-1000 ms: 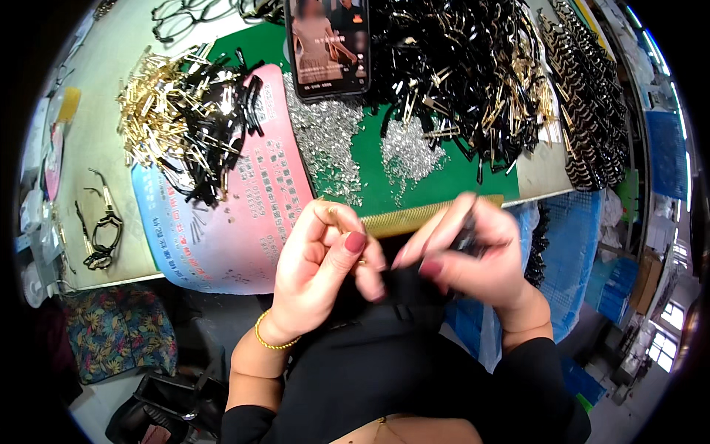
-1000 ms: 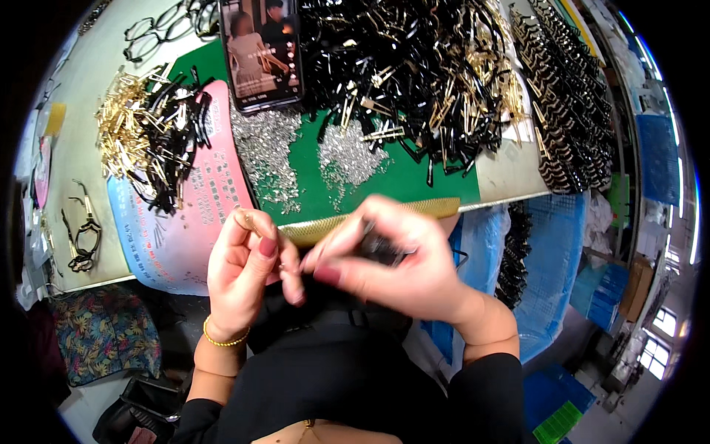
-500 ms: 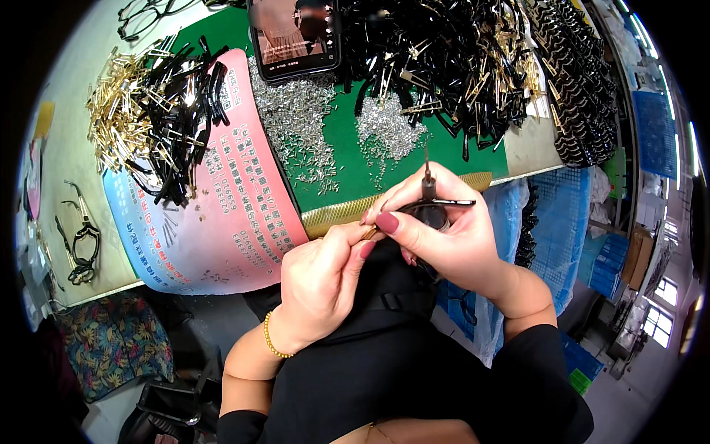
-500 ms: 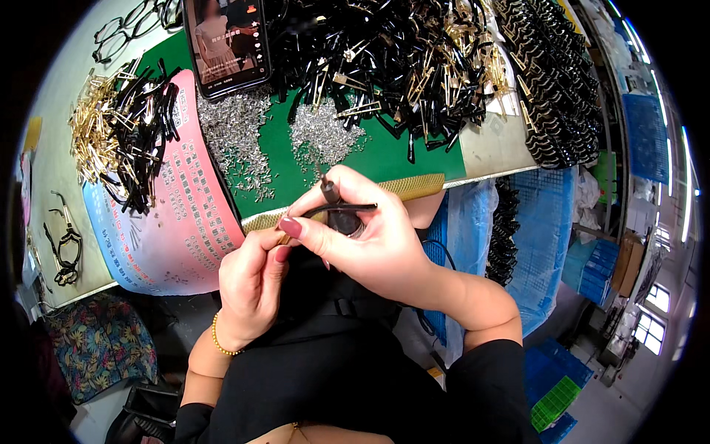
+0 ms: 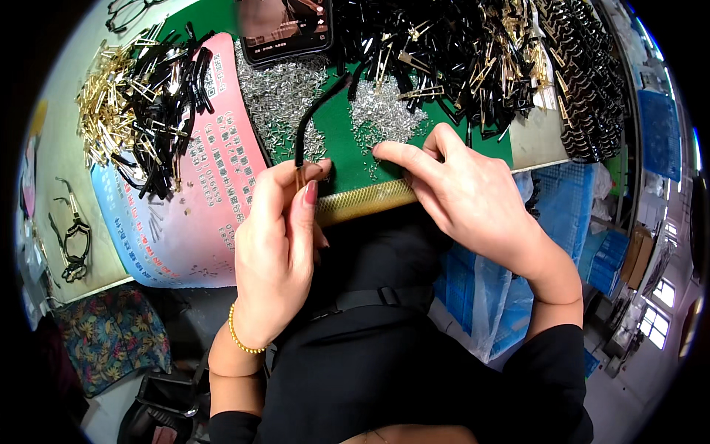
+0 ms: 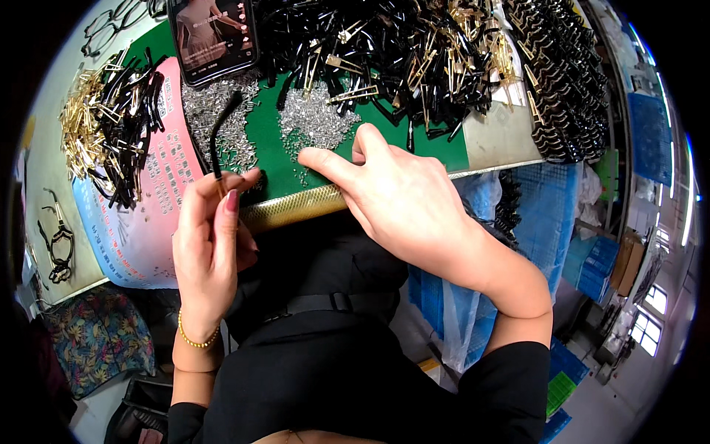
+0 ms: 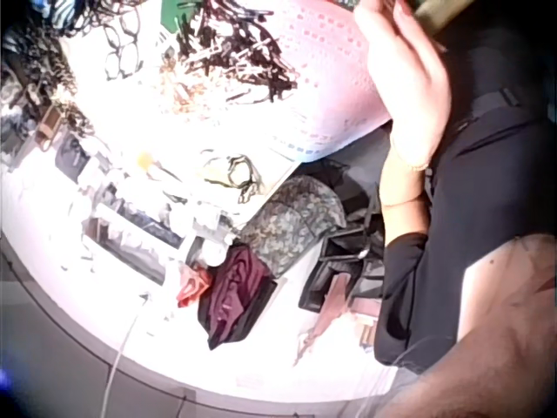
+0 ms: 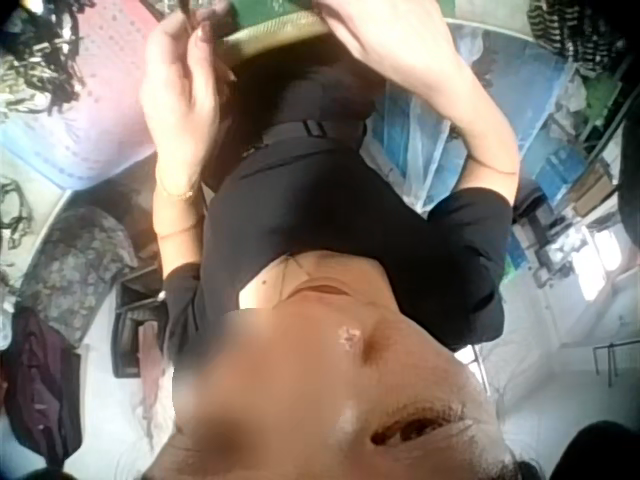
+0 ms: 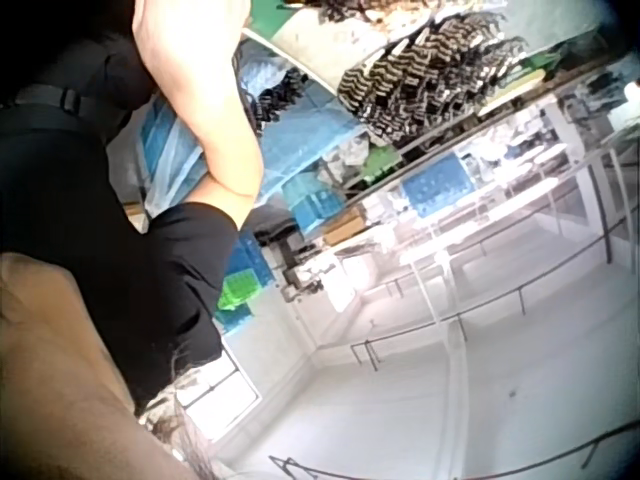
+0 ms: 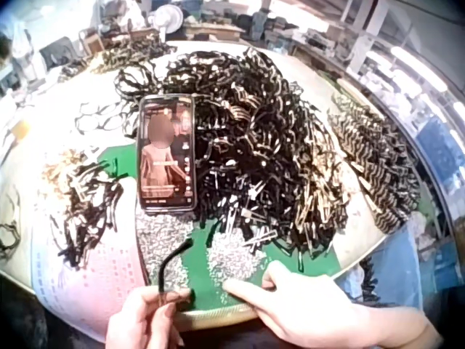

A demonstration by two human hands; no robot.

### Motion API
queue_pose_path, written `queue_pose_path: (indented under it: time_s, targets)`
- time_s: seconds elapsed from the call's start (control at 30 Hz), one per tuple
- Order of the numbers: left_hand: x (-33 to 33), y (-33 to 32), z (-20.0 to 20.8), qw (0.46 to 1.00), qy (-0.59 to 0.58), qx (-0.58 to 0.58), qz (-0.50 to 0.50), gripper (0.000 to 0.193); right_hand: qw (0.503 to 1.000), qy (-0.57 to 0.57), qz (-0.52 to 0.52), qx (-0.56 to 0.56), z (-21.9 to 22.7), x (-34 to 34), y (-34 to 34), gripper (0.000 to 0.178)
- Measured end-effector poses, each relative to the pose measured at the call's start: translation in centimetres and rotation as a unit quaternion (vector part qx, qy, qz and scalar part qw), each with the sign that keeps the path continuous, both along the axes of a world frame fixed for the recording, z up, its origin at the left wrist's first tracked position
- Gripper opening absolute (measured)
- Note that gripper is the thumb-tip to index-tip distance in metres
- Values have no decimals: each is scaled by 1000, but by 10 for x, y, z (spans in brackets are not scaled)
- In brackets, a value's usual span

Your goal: The person assembles eyeglasses by attaching temple arms to the frame using a screwdriver. They repeatedly pick up temple arms, align them with the frame, and tighten screws to secure them. The process is repeated for multiple pairs of glasses on a cluttered workbench.

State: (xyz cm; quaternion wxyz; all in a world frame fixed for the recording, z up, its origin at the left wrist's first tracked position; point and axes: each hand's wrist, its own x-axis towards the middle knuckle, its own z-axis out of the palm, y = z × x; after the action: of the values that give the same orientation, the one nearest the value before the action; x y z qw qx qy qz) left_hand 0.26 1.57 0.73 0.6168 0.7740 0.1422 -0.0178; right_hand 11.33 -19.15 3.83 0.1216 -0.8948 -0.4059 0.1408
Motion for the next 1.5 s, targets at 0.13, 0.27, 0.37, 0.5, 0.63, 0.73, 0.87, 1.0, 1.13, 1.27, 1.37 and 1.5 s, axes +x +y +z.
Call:
queue_pose_path:
  time_s: [0.13, 0.27, 0.37, 0.5, 0.63, 0.73, 0.87, 1.0, 1.13, 1.27, 1.37, 1.5]
  targets:
    - [2, -7, -4, 996, -30, -87, 21, 21, 1000, -1, 13, 3, -1, 2, 2, 45]
    - [10, -12, -6, 982, 13, -186, -15, 21, 1000, 10, 17, -16, 0, 3, 3, 45]
    - [2, -10, -5, 979, 23, -200, -21, 20, 1000, 1, 29, -7, -1, 5, 2, 46]
    - [-11, 1, -2, 996, 15, -92, -2, 19, 999, -3, 39, -37, 0, 7, 6, 46]
    - [-11, 7, -9, 995, 36, -86, 33, 20, 997, 61, 39, -36, 5, 9, 12, 46]
    - [-10, 5, -9, 996, 22, -75, 48, 21, 945, 319, -13, 68, 12, 4, 21, 42]
    - [-9, 4, -11, 998, -1, -44, 39, 21, 750, 637, -154, 91, 31, 6, 41, 47]
    - [-10, 1, -15, 998, -5, -34, 45, 21, 720, 663, -175, 108, 29, 7, 45, 51]
    - [-12, -1, -27, 985, -92, 146, 18, 27, 736, 648, -173, 94, 30, 10, 46, 50]
    - [-9, 1, -42, 901, -260, 347, 7, 31, 626, 717, -271, 139, 35, 7, 43, 42]
    - [-8, 3, -39, 899, -270, 345, -1, 31, 670, 692, -241, 118, 34, 4, 43, 42]
    - [-18, 23, -18, 933, -206, 294, 5, 33, 964, 254, 11, 83, 30, -13, 54, 49]
